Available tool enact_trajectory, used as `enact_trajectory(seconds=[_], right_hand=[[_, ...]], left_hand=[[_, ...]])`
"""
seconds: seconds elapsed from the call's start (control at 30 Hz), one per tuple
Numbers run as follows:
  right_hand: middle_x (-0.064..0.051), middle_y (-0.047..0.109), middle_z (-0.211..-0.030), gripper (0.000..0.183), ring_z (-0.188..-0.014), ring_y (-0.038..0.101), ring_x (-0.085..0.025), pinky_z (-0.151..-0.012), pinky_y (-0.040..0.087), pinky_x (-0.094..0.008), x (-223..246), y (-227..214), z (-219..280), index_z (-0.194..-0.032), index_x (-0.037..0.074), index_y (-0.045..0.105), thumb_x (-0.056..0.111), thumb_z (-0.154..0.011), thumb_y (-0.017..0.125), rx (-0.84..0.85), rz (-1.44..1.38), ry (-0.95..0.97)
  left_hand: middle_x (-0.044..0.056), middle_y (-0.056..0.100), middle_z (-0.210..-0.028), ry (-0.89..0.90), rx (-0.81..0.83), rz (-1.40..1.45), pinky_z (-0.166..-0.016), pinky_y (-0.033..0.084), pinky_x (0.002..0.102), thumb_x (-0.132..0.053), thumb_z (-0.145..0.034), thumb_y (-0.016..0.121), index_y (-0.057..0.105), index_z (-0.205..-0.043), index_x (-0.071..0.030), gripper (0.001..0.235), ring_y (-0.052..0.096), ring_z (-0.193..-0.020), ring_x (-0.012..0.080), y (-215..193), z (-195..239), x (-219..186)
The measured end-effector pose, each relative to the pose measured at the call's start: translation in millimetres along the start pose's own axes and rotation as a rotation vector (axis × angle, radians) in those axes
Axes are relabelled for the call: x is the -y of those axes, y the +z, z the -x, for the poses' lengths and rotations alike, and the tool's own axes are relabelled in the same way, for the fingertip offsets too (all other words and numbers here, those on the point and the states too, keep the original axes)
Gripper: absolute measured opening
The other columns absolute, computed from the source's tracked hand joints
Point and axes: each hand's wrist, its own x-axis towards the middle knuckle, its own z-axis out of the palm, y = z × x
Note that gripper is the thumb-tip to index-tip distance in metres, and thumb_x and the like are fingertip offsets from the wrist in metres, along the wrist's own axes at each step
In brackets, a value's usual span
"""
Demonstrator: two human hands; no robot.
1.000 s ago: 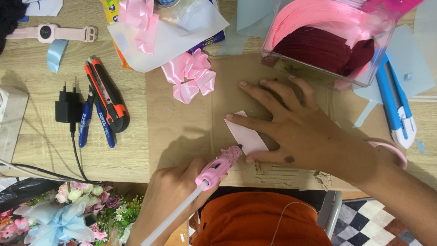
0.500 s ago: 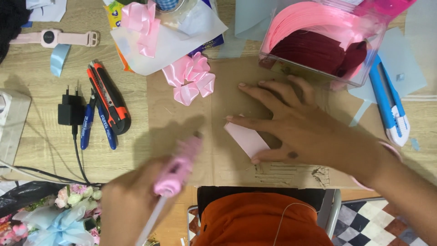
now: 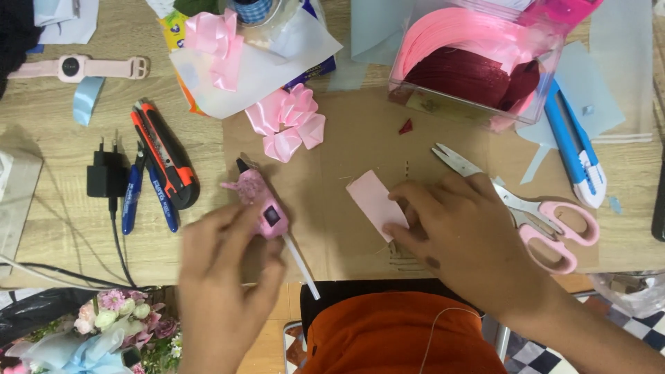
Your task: The person folds small pink paper pieces into bow shapes and uses a hot glue gun to secure the folds. They repeatedly pick up new pieces, fold them, apply glue, and set the finished bows on the table.
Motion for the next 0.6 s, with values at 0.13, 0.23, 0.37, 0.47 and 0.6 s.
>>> enact_trajectory(seconds=[0.13,0.23,0.37,0.47,0.6], right_hand=[[0.011,0.073,-0.077,0.031,-0.091,0.062,-0.023,-0.087,0.038,-0.044,-6.8,-4.3,-6.6,-0.113,0.03,0.066,0.045,-0.086,0.069,0.17,-0.153,0.131],[0.008,0.07,-0.09,0.028,-0.091,0.06,-0.024,-0.086,0.038,-0.043,-21.7,-4.6,-7.7,-0.116,0.029,0.069,0.04,-0.091,0.065,0.157,-0.152,-0.007],[0.004,0.063,-0.095,0.028,-0.092,0.057,-0.024,-0.086,0.041,-0.041,-27.4,-14.0,-10.7,-0.121,0.027,0.07,0.03,-0.097,0.056,0.135,-0.171,-0.143],[0.001,0.06,-0.103,0.032,-0.094,0.055,-0.024,-0.093,0.041,-0.042,-29.9,-10.0,-9.0,-0.126,0.026,0.07,0.024,-0.096,0.058,0.049,-0.193,-0.245],[0.001,0.058,-0.102,0.038,-0.094,0.048,-0.026,-0.09,0.041,-0.041,-26.7,-21.4,-9.1,-0.131,0.032,0.069,0.025,-0.097,0.053,0.159,-0.161,-0.232]], left_hand=[[0.01,0.063,-0.109,0.16,-0.005,0.208,-0.087,0.047,0.044,-0.016,-0.092,0.068,0.069,-0.117,-0.002,0.029,0.056,-0.096,0.0324,6.5,-29.7,-24.5],[0.007,0.067,-0.097,0.186,0.089,0.189,-0.081,0.046,0.045,-0.028,-0.095,0.065,0.073,-0.103,-0.007,0.024,0.057,-0.089,0.0339,26.6,-50.2,-35.2],[0.004,0.074,-0.091,0.069,0.294,0.189,-0.095,0.04,0.046,-0.04,-0.09,0.065,0.08,-0.087,-0.017,0.027,0.061,-0.103,0.0304,45.8,-71.5,-41.9],[-0.001,0.072,-0.083,0.085,0.289,0.192,-0.089,0.041,0.044,-0.034,-0.084,0.068,0.08,-0.088,-0.021,0.018,0.061,-0.092,0.0282,54.3,-72.2,-36.8],[-0.005,0.073,-0.083,0.183,0.187,0.248,-0.087,0.041,0.042,-0.023,-0.083,0.072,0.076,-0.087,-0.019,0.006,0.06,-0.09,0.0254,61.2,-65.7,-31.5]])
